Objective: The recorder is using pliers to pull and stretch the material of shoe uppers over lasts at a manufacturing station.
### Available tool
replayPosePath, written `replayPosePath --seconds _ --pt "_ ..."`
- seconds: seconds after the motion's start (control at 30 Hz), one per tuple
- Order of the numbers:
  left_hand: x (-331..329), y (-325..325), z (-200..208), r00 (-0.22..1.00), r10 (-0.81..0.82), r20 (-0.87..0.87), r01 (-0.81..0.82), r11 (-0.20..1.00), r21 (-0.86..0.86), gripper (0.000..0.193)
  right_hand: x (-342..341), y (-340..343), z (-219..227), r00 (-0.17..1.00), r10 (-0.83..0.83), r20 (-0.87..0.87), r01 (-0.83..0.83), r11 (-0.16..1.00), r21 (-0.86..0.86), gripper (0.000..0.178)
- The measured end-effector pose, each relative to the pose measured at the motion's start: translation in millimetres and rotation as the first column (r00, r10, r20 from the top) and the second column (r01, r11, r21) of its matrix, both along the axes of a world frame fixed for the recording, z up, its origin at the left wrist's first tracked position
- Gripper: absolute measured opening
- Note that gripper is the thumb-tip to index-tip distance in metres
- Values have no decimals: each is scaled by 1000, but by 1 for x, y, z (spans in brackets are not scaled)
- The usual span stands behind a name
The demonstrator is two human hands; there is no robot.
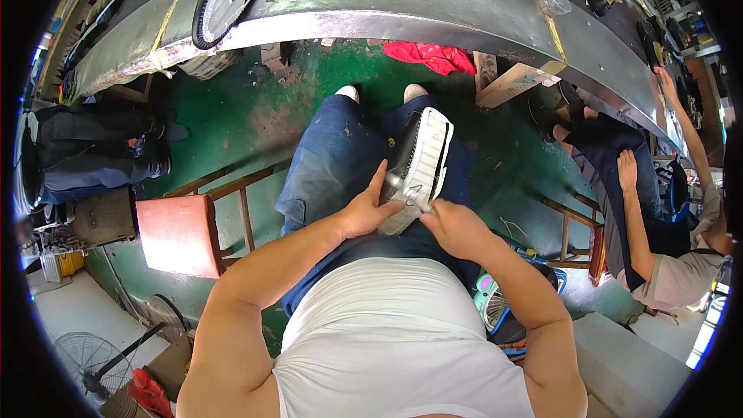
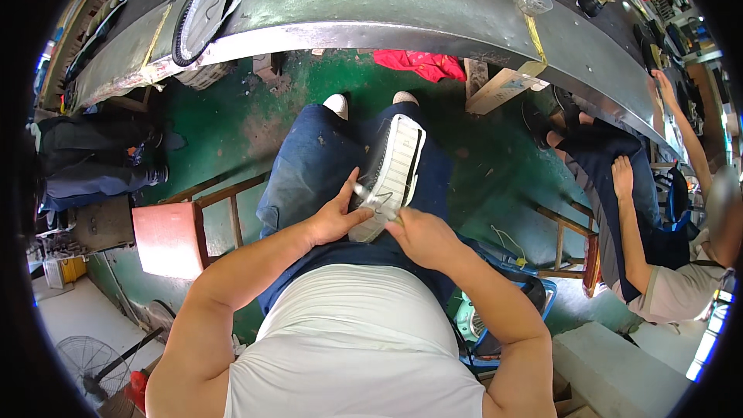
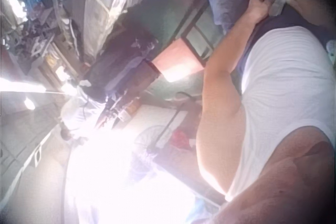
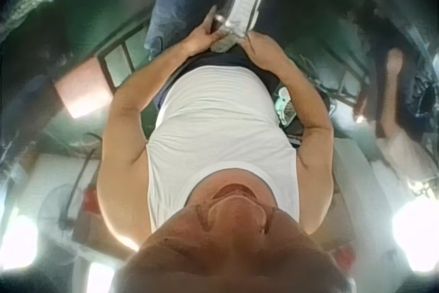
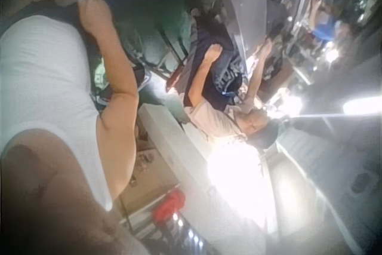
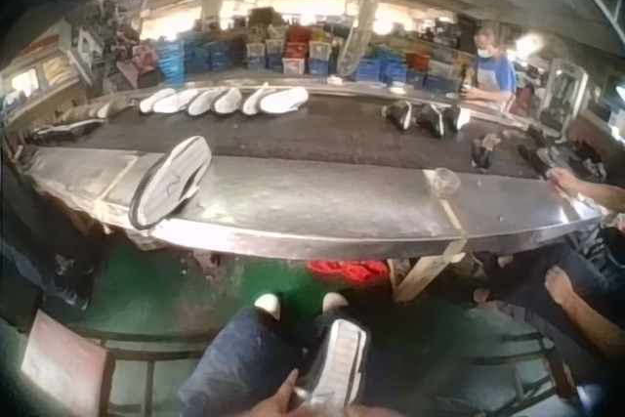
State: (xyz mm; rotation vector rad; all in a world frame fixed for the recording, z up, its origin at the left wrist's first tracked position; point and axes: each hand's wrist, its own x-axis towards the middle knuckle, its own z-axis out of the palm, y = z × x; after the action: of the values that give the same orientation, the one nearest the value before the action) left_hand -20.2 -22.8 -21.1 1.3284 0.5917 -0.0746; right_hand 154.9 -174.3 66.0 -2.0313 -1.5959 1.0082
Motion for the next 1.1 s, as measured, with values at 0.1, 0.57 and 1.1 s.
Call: replayPosePath --seconds 0.1,0.57,1.1 --pt "-2 -1 6 1000 0 -27 -1 998 -57 100 1 4 9 999 49 22 -44 980 -196 39" --pt "8 29 79 947 -200 -252 290 869 401 112 8 -52 -25 918 -293 -266 281 956 -82 35" --pt "129 87 133 999 -18 -31 34 784 619 39 3 -81 -53 623 -549 -557 643 765 -35 19"
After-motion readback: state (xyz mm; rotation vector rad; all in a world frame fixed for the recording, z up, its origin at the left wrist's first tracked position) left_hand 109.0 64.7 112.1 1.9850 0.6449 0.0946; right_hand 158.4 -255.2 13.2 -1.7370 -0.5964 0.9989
